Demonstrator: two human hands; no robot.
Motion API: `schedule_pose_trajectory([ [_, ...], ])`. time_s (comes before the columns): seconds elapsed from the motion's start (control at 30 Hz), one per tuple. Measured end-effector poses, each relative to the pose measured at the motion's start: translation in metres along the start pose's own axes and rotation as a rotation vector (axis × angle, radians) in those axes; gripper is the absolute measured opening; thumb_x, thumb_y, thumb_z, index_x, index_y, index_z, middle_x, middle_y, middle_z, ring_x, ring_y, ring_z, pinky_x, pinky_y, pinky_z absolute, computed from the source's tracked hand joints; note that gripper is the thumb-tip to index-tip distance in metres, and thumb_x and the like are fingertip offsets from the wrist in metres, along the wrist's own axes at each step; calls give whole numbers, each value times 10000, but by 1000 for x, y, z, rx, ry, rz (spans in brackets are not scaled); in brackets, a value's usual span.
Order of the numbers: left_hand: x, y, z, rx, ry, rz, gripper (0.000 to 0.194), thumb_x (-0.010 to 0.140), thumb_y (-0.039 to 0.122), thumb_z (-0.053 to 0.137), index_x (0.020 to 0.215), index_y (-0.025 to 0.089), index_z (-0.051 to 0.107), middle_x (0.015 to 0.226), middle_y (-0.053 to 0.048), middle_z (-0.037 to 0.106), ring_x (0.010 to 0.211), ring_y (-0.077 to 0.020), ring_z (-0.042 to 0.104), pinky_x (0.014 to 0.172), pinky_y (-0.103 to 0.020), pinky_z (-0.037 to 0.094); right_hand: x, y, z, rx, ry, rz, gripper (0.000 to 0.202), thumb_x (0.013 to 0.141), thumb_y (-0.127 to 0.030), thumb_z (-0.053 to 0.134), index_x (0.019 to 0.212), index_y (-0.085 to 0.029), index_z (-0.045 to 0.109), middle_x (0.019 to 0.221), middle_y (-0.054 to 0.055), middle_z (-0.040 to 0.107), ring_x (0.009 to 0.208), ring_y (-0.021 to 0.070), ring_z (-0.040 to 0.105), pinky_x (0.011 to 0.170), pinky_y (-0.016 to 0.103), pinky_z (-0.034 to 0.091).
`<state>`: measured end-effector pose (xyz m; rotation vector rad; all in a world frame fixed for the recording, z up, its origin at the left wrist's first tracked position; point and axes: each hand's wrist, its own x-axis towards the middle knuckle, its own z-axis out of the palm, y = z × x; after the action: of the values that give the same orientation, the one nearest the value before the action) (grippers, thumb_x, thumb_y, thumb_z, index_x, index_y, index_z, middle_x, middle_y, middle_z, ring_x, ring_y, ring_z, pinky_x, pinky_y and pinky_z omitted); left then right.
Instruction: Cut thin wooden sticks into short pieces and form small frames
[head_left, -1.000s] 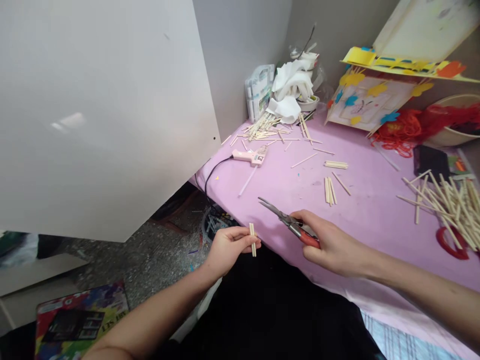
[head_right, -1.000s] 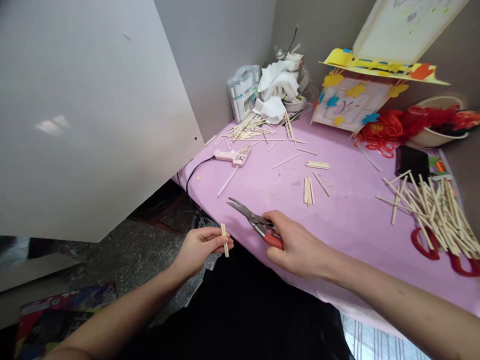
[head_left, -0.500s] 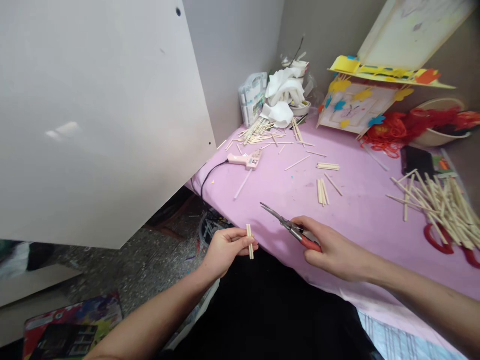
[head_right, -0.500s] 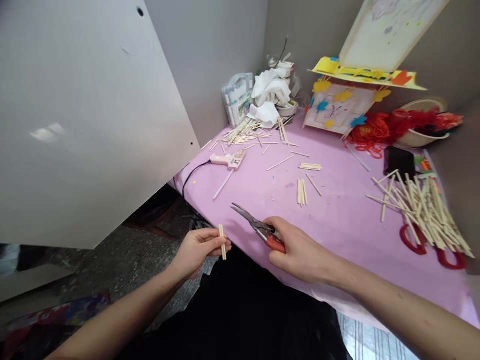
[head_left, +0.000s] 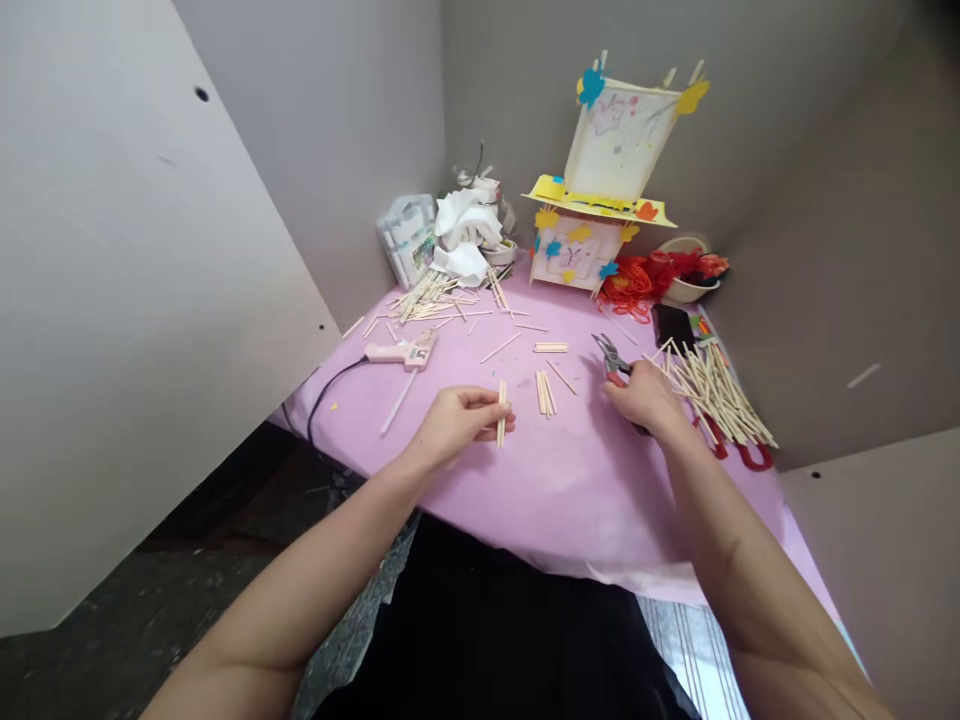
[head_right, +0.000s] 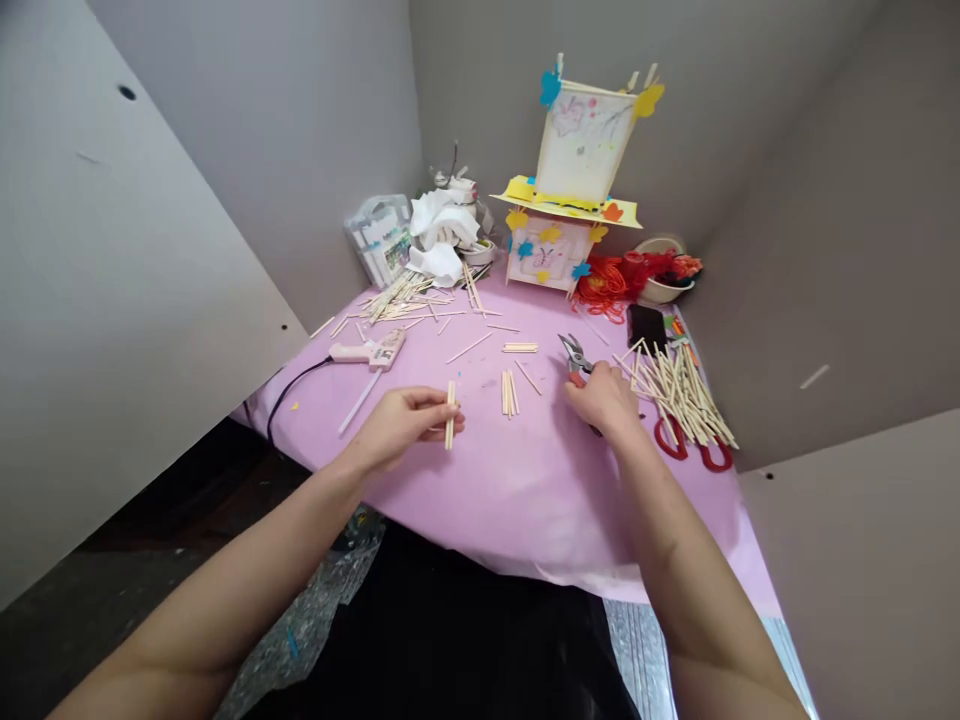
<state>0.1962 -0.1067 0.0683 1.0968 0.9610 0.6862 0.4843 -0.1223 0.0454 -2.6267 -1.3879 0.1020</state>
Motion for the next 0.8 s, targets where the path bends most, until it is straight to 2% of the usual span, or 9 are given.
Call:
schedule_pose_trajectory([
  [0.07, 25, 6, 7, 40, 29, 26, 221, 638, 275, 756, 765, 117, 670, 753, -69, 700, 724, -162, 670, 657, -267, 532, 16, -6, 11, -43, -17, 43, 555, 768, -509, 488, 1137, -97, 537, 1144, 225, 565, 1034, 360, 551, 808, 427, 416],
  [0.17, 59, 12, 12, 97, 58, 50, 224, 635, 274, 754, 770, 115, 671, 748, -68, 693, 717, -149, 655, 653, -255, 514, 32, -14, 24, -56, 49, 78, 607, 764, -518, 483, 1170, -67, 521, 1219, 246, 521, 1133, 390, 478, 894, 476, 371],
  [0.33, 97, 11, 6, 205, 46, 20, 208, 633, 277, 735, 742, 114, 665, 695, -50, 664, 613, -120, 609, 611, -246, 489, 42, -14, 36, -42, 101, 58, 624, 766, -519, 476, 1146, -27, 537, 1188, 250, 534, 1149, 385, 437, 990, 498, 250],
  [0.4, 106, 9, 4, 379, 51, 50, 170, 656, 281, 696, 719, 125, 670, 617, -21, 627, 530, -104, 560, 552, -231, 447, 42, -12, 38, -6, 145, 4, 655, 759, -546, 485, 1166, -34, 528, 1201, 242, 528, 1171, 380, 407, 1005, 505, 213],
  [0.5, 114, 8, 7, 719, 80, 135, 147, 683, 285, 644, 693, 145, 687, 530, 0, 583, 463, -103, 493, 501, -233, 373, 38, -12, 36, 85, 281, -127, 693, 756, -562, 520, 1249, -76, 483, 1272, 219, 483, 1220, 358, 348, 1023, 519, 160],
  [0.6, 120, 10, 16, 981, 97, 180, 152, 682, 293, 636, 661, 158, 704, 528, -17, 603, 493, -128, 507, 530, -252, 362, 32, -16, 32, 181, 382, -229, 571, 794, -473, 538, 1243, -122, 507, 1289, 195, 474, 1215, 332, 346, 1022, 509, 151],
  [0.7, 125, 11, 25, 1165, 119, 218, 143, 680, 288, 649, 667, 168, 726, 603, -54, 655, 595, -173, 569, 595, -270, 382, 24, -21, 29, 247, 400, -292, 401, 825, -376, 523, 1153, -152, 582, 1232, 166, 523, 1164, 312, 391, 998, 467, 200],
  [0.8, 127, 9, 31, 1303, 142, 256, 144, 697, 276, 646, 694, 168, 741, 698, -96, 694, 696, -219, 608, 637, -289, 395, 13, -28, 30, 290, 348, -350, 313, 838, -317, 504, 1087, -168, 620, 1144, 133, 579, 1101, 292, 439, 960, 429, 246],
])
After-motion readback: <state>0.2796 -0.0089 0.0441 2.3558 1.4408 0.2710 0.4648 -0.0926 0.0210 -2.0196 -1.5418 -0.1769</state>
